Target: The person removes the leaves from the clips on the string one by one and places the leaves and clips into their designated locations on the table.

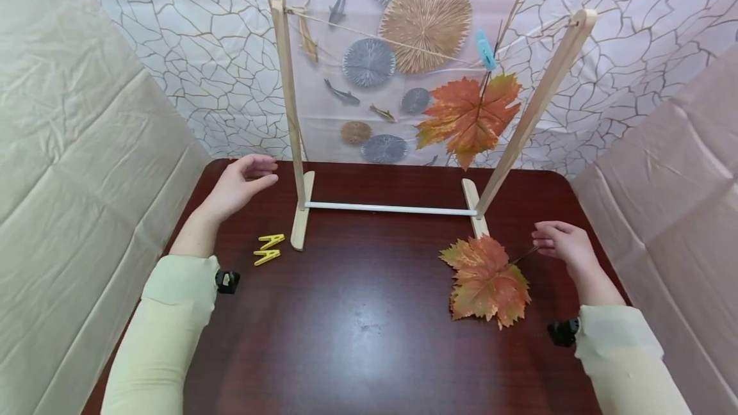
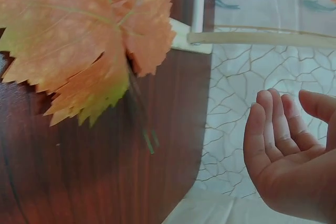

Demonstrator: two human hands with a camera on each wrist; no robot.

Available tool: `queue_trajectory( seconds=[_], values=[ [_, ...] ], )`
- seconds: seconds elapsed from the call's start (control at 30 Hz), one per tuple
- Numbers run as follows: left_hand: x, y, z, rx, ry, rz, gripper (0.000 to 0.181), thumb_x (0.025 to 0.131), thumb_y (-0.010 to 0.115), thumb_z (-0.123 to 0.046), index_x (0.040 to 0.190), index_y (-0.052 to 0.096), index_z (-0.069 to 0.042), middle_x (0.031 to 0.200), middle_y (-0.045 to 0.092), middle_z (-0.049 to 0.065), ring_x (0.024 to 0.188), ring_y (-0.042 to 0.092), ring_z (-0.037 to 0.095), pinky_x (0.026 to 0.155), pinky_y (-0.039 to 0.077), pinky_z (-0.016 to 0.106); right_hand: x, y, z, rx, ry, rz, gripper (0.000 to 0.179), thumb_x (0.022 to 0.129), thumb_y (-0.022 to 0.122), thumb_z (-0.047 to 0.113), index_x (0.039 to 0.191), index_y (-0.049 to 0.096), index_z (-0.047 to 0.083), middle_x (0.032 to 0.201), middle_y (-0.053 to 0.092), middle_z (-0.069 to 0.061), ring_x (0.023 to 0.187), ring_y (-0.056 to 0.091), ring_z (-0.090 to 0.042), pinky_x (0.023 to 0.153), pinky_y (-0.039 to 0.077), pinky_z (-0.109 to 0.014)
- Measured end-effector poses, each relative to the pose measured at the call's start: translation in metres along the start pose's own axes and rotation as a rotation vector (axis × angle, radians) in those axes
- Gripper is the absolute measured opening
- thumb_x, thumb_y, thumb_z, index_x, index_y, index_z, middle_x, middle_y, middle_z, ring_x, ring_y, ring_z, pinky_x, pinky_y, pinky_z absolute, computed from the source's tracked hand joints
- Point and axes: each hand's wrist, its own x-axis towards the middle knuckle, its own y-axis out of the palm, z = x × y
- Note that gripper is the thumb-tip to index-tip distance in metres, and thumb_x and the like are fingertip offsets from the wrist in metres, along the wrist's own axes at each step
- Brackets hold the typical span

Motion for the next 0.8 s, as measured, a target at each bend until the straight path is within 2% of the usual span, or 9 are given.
queue_trajectory(
  seconds=[0.1,0.27,0.5,0.8],
  values=[
    [0.004,-0.002,-0.014,0.004,0.036,-0.001,0.04,0.091,0.06,-0.02,0.126,0.051,-0.002,0.126,0.056,0.017,0.115,0.053,0.028,0.097,0.043,0.037,0.001,0.0,0.008,0.056,-0.021,0.005,0.019,0.096,0.049,0.026,0.082,0.059,0.035,0.073,0.064,0.022,0.069,0.063,0.003,0.063,0.054,-0.018],
    [0.008,-0.003,-0.036,-0.008,0.077,-0.005,0.041,0.09,0.062,-0.019,0.126,0.051,-0.003,0.128,0.054,0.015,0.12,0.051,0.031,0.1,0.041,0.043,0.001,0.002,0.022,0.148,-0.05,-0.003,0.017,0.095,0.053,0.023,0.083,0.061,0.032,0.073,0.065,0.019,0.066,0.063,0.002,0.06,0.054,-0.017],
    [0.009,-0.003,-0.069,-0.026,0.154,0.0,0.041,0.088,0.063,-0.013,0.125,0.051,0.0,0.129,0.053,0.016,0.12,0.05,0.028,0.101,0.041,0.043,0.002,0.01,0.048,0.137,-0.118,0.0,0.007,0.094,0.055,0.024,0.09,0.059,0.028,0.076,0.065,0.02,0.068,0.062,0.004,0.06,0.053,-0.016],
    [0.02,0.004,-0.121,-0.056,0.261,0.044,0.047,0.086,0.065,-0.01,0.129,0.048,-0.003,0.131,0.052,0.012,0.119,0.048,0.024,0.1,0.041,0.041,0.003,0.023,0.091,0.264,-0.248,0.005,0.003,0.091,0.06,0.023,0.09,0.063,0.022,0.079,0.067,0.016,0.069,0.064,0.002,0.06,0.053,-0.015]
  ],
)
